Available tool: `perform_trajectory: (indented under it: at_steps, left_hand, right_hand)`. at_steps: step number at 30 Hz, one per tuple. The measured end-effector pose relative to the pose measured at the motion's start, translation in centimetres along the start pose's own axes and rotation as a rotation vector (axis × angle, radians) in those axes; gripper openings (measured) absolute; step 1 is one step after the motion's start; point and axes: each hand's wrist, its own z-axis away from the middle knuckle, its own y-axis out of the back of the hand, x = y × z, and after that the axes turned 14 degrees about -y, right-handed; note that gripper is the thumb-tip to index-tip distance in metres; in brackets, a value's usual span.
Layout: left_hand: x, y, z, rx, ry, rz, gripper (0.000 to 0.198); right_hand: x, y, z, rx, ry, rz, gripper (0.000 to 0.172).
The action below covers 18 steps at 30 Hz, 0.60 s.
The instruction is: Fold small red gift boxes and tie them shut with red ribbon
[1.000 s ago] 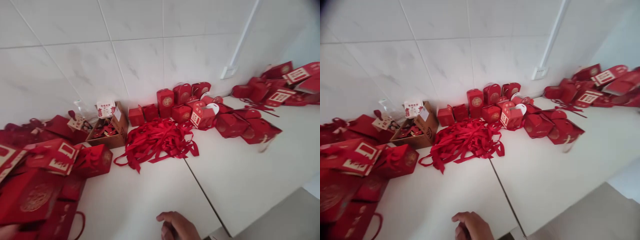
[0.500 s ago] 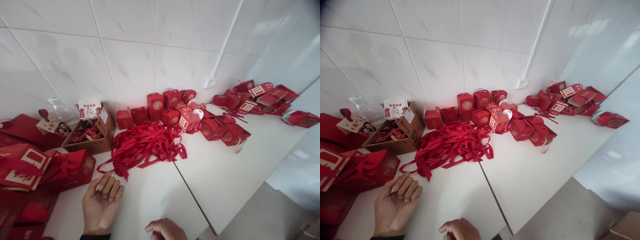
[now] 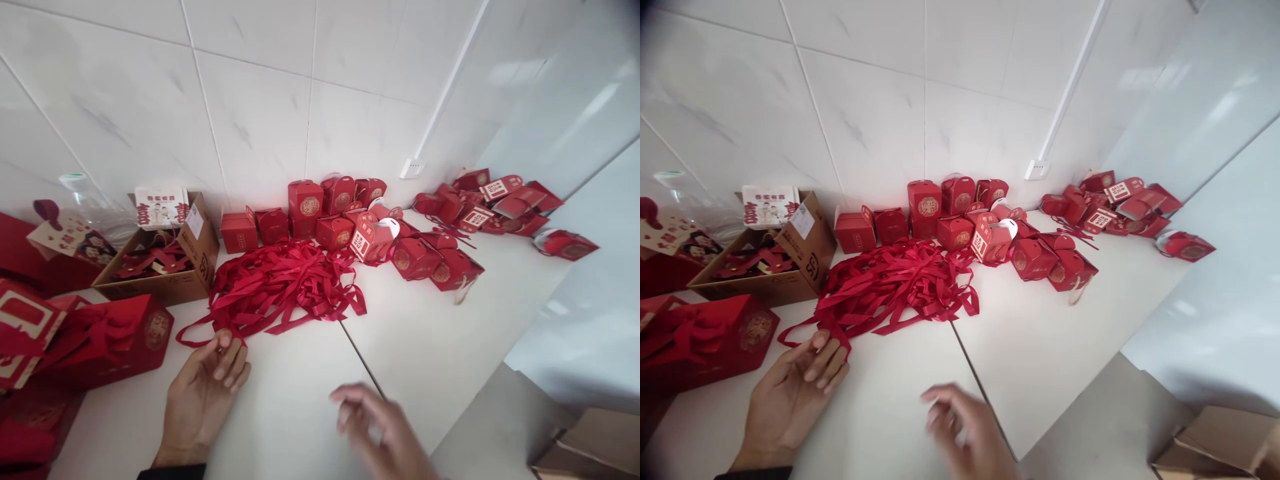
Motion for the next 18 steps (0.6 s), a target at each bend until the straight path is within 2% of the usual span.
perform_trajectory:
  at_steps: [2, 6, 9, 12, 18]
  left_hand:
    - [-0.1, 0.0, 0.0, 0.018, -0.012, -0.010, 0.014]
    - [-0.1, -0.1, 0.1, 0.063, -0.016, -0.011, 0.015]
    - [-0.1, -0.3, 0.0, 0.091, -0.024, -0.001, 0.015]
    - [-0.2, -0.3, -0.2, 0.113, -0.032, 0.002, 0.015]
    - [-0.2, -0.4, -0.4, 0.127, -0.049, 0.004, 0.012]
  right_hand:
    - [0.5, 4.3, -3.5, 0.111, -0.058, 0.025, 0.036]
    - [1.9, 12.9, -12.1, 0.441, -0.181, 0.101, 0.028]
    - [2.6, 17.4, -16.6, 0.625, -0.251, 0.164, 0.031]
    - [3.0, 19.4, -18.6, 0.705, -0.259, 0.216, 0.034]
    - [3.5, 20.3, -20.2, 0.784, -0.197, 0.256, 0.035]
